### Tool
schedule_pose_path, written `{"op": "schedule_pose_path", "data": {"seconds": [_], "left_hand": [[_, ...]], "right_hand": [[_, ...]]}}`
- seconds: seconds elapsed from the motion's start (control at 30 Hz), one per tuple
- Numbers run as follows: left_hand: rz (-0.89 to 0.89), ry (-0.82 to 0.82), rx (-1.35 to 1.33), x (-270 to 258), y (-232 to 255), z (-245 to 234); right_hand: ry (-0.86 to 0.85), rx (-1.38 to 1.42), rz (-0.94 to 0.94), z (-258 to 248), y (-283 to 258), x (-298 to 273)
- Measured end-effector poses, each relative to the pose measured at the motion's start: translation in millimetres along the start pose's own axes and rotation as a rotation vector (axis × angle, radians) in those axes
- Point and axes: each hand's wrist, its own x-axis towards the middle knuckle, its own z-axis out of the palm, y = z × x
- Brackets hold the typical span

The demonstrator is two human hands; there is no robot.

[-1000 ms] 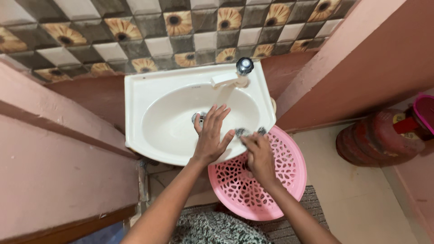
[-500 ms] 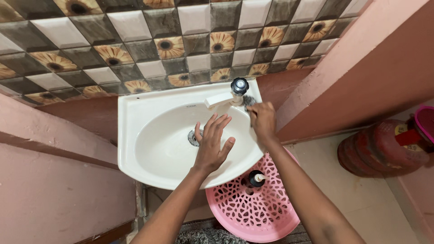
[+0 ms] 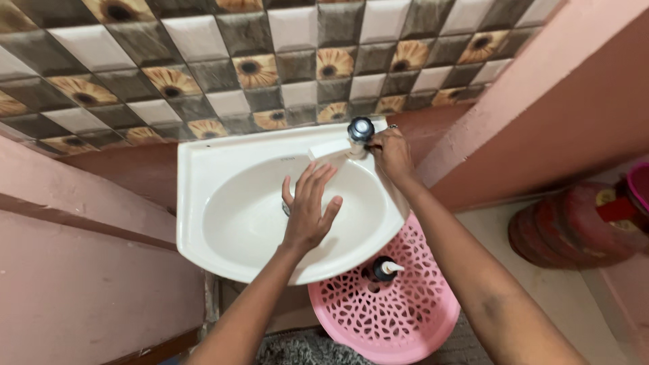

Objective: The person scrubs a white bathroom sink with a steel wool pad, moving around the basin, drain, and faucet area. The person repeatedly rinses the pad under running water and continues scrubbing different sections of the sink surface.

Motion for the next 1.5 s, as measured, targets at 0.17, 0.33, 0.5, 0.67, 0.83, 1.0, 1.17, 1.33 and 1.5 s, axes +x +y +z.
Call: {"op": "schedule_pose_path", "data": {"seconds": [0.17,0.33,0.5,0.67,0.83,1.0,1.17,1.33,1.5], "left_hand": [[0.018,-0.019,-0.045,4,10,11],[0.041,-0.032,-0.071,6,18,21],[0.052,-0.037,-0.076,2,23,23],[0.021,-0.057,-0.075,-2,18,14],[-0.017,-0.046,-0.03,-7,9,3],[-0.056,-0.049,0.013,-11,1,-4],[-0.064,-0.033,0.011,-10,-4,-2],[-0.054,-0.051,0.009,-8,-1,2],[0.003,-0.051,0.086,8,-3,5]], "right_hand": [[-0.021,0.067,0.115,-36,-49,-68],[-0.094,-0.041,0.206,-75,-95,-144],[-0.037,-0.054,0.196,-84,-99,-151],[-0.001,-0.127,0.119,-48,-67,-97],[0.077,-0.22,0.076,5,-24,-28],[0.066,-0.255,0.128,22,0,19],[0.088,-0.078,0.07,12,-14,-18],[0.033,-0.166,0.062,17,-1,-6],[-0.039,-0.187,0.033,21,27,31]]}}
